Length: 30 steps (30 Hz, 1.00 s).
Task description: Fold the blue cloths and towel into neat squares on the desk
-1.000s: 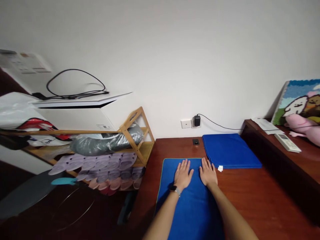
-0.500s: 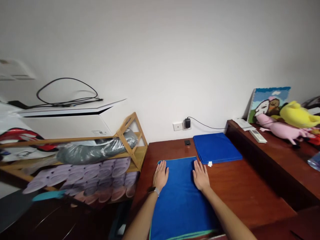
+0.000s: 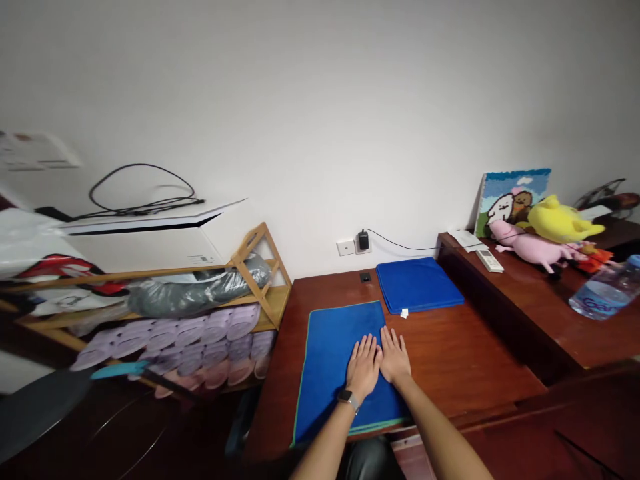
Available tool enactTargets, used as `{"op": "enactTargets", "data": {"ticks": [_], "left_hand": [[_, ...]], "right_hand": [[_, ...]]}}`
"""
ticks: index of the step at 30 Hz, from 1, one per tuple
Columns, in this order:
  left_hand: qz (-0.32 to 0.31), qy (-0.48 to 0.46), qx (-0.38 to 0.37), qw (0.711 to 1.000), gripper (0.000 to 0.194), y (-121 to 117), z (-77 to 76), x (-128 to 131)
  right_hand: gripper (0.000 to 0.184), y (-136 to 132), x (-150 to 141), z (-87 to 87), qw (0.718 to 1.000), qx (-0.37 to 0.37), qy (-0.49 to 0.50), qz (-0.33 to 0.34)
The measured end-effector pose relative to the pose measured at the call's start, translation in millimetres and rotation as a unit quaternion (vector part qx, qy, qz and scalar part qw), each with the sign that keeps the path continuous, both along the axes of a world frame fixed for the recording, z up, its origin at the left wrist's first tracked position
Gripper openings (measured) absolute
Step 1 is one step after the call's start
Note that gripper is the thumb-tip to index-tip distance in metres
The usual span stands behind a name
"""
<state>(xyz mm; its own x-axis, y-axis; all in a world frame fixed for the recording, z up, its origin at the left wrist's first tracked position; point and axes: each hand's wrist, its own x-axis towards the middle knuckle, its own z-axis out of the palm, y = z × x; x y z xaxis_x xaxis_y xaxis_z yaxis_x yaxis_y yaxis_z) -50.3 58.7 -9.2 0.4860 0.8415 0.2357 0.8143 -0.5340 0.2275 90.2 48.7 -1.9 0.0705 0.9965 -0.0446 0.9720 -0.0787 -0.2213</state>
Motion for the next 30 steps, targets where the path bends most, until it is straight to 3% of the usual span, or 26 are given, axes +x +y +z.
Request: {"op": "enactTargets", "data": {"ticks": [2,8,11,15,19,23,26,30], "left_hand": [[0.031,0.01,-0.004,0.999,0.062,-7.6,-5.4,-25.5],[0.187,0.043,0.03,0.981,0.064,-16.2,-9.7,-156.4],[0.213,0.052,0.032,0.975,0.064,-26.0,-3.8,-183.2],[0.174,0.022,0.078,0.981,0.06,-44.0,9.4,-163.7],[0.036,0.004,0.076,0.996,0.059,-61.5,17.1,-97.6],[-0.033,0.022,0.014,0.999,0.057,-71.4,14.2,-42.7],[-0.009,0.04,-0.011,0.999,0.059,-75.3,7.4,-51.0],[0.067,0.062,0.009,0.996,0.063,-81.7,-2.1,-117.5]], "right_hand": [[0.065,-1.5,0.0,-3.0,1.0,0.006,0.002,-0.008],[0.066,2.6,-3.0,0.6,1.0,0.002,0.014,-0.02],[0.066,-2.7,-4.9,11.6,0.999,-0.019,0.014,-0.029],[0.066,-40.6,-4.7,7.4,0.999,0.039,0.018,-0.02],[0.067,-87.7,-3.3,-15.0,0.998,0.059,0.027,0.02],[0.068,-102.2,-5.1,-18.4,0.999,0.035,0.027,0.028],[0.066,-99.6,-7.4,-12.0,0.998,0.042,0.029,0.023],[0.065,-99.1,-9.1,-6.5,0.998,0.053,0.039,0.019]]}}
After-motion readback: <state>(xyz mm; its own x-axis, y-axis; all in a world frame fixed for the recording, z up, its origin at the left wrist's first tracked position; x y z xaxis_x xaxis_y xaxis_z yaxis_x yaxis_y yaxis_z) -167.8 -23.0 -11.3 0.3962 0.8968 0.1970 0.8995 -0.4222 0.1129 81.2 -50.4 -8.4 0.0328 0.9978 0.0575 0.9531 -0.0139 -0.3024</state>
